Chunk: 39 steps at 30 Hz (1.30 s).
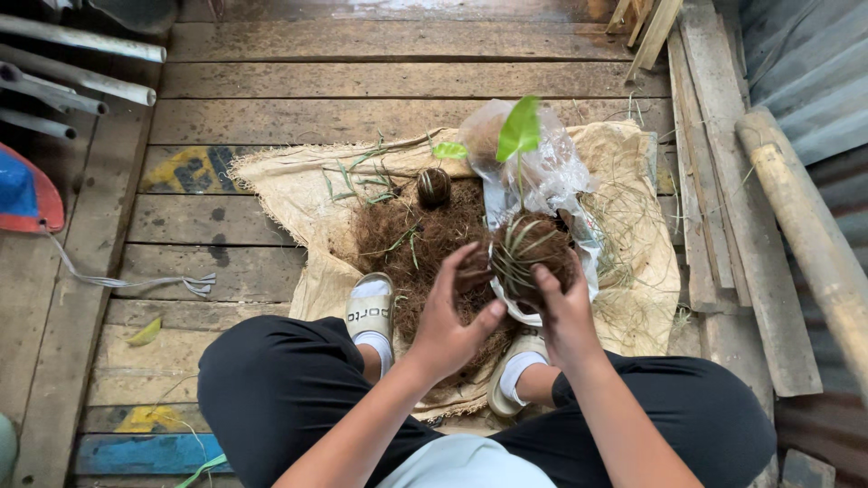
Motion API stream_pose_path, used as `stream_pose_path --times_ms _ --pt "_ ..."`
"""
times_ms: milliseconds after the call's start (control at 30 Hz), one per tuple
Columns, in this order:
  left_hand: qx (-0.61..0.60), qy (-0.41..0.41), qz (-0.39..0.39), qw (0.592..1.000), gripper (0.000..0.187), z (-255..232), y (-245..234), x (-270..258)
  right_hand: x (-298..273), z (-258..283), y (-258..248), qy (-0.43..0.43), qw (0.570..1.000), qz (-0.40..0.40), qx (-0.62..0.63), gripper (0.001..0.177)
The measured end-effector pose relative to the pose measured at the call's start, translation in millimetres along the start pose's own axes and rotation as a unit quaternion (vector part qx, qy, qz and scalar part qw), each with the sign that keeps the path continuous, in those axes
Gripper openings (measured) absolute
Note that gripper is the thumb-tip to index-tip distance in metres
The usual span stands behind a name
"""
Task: The person sits on a wooden floor and wraps a small plant with exposed roots in a ball of coconut coir. They then add soil from a white bag to the coir ball and continue to wrap and secure the plant within the material.
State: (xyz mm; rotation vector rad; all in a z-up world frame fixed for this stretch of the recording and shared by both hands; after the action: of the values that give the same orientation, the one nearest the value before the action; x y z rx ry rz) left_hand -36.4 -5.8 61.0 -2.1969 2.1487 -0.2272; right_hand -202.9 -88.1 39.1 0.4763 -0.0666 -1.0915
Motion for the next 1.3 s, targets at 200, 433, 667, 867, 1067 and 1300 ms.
stream_pose_path --times_ms 200,433,667,867,1067,1300 --pt "-0.222 -0.027 0.016 0.975 0.106 19.8 -8.3 15.3 -7.6 -30.7 -8.8 0.044 0.991 0.112 -0.060 0.084" --pt "-0.105 -0.060 0.098 0.988 0.091 32.9 -16.2 -3.9 -11.3 -35.2 -0.9 0.046 0.951 0.169 -0.253 0.085" --pt "-0.103 -0.169 0.013 0.980 0.082 25.1 -45.4 3.1 -17.7 22.5 37.9 0.055 0.829 0.116 -0.544 0.079" --pt "0.054 -0.250 -0.022 0.967 0.083 44.3 -108.5 23.7 -27.9 58.4 56.3 0.073 0.749 0.229 -0.617 0.065" --pt "0.138 -0.245 -0.035 0.959 0.084 92.4 -152.8 75.2 -28.9 50.9 52.3 0.092 0.687 0.334 -0.639 0.061" --pt "0.261 -0.315 -0.066 0.910 0.091 173.0 -183.7 138.4 -20.5 15.4 24.0 0.058 0.670 0.335 -0.660 0.068"
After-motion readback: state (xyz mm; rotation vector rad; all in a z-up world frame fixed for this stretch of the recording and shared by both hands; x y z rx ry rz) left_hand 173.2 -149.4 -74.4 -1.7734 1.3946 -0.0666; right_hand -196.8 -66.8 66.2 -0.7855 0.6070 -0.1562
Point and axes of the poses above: each hand's wrist, its own x-axis towards the middle knuckle, its own y-axis out of the palm, z = x × y, the point moved 2 cm from there along x, towards the middle knuckle, and after that the axes turned 12 degrees about z, right-handed, at the moved point
